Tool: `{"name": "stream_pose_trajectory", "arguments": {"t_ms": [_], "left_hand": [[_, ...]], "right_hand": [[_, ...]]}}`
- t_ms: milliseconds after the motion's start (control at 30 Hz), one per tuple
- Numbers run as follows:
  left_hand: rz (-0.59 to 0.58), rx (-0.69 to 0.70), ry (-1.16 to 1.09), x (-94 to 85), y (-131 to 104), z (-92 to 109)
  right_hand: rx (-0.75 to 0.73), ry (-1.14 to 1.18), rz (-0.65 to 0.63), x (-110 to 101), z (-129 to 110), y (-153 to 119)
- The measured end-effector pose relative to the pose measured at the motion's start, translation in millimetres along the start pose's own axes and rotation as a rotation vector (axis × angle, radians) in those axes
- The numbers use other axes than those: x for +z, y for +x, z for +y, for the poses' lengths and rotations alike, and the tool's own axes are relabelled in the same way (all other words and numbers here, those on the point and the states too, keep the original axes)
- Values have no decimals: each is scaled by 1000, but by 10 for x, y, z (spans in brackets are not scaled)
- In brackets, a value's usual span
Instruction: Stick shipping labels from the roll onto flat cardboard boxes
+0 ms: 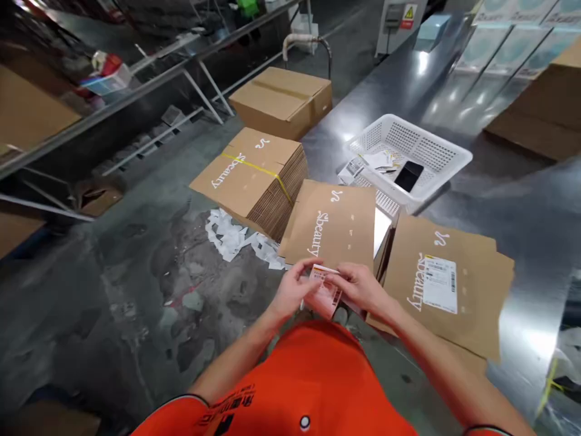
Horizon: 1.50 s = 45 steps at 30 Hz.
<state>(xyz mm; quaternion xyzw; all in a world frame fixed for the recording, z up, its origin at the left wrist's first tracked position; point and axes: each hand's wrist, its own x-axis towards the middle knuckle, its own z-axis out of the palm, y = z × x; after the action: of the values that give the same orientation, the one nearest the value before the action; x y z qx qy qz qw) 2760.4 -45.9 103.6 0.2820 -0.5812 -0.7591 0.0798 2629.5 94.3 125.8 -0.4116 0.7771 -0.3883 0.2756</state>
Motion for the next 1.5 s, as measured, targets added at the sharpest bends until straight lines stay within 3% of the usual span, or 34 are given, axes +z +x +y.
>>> {"name": "stream_pose_trajectory", "arguments": {"t_ms": [133, 233, 300, 400, 467, 533, 667, 767, 833, 900, 967, 1000, 1067, 1133, 1200, 1267, 1300, 1367, 1433, 1500], "left_hand": [[168, -10, 55, 43, 257, -121], [122, -137, -18, -9, 308, -406], [51, -241, -80, -110, 227, -637], [-36, -390, -82, -344, -17, -954], [-44, -429, -43, -514, -163, -1075], [41, -390, -29, -656, -194, -1081], [315, -275, -176, -782, 167, -833], [391, -243, -251, -761, 450, -597], [412, -228, -264, -710, 469, -445], [401, -200, -306, -617, 367, -286], [347, -142, -358, -464, 222, -131], [292, -116, -366, -366, 157, -66], [125, -121, -316, -140, 61, 7], [-79, -196, -225, 84, 6, -18], [-228, -296, -143, 260, -30, -131], [-311, -375, -90, 362, -66, -293], [-344, -406, -69, 384, -88, -376], [-408, -440, -39, 381, -137, -517], [-460, -449, -8, 327, -179, -590], [-482, -434, 49, 241, -200, -566]], "right_hand": [[-81, -49, 72, -2, 92, 244], [-120, -195, 183, -94, 310, 741], [-153, -348, 226, -155, 479, 1116], [-155, -657, 182, -218, 656, 1525], [-96, -808, 233, -229, 698, 1645], [-81, -835, 294, -175, 688, 1658], [-274, -798, 171, 238, 601, 1397], [-474, -808, -28, 587, 562, 1034], [-461, -767, -40, 614, 571, 839], [-164, -689, 189, 409, 604, 714], [222, -501, 413, 24, 670, 576], [354, -382, 457, -198, 724, 461], [479, -198, 506, -621, 883, 81], [536, -166, 631, -936, 1096, -470], [609, -215, 731, -1110, 1299, -1039], [659, -330, 712, -1151, 1389, -1417], [640, -406, 689, -1129, 1367, -1486], [487, -489, 618, -1019, 1184, -1365], [245, -361, 467, -845, 879, -996], [78, -147, 239, -632, 563, -564]]}}
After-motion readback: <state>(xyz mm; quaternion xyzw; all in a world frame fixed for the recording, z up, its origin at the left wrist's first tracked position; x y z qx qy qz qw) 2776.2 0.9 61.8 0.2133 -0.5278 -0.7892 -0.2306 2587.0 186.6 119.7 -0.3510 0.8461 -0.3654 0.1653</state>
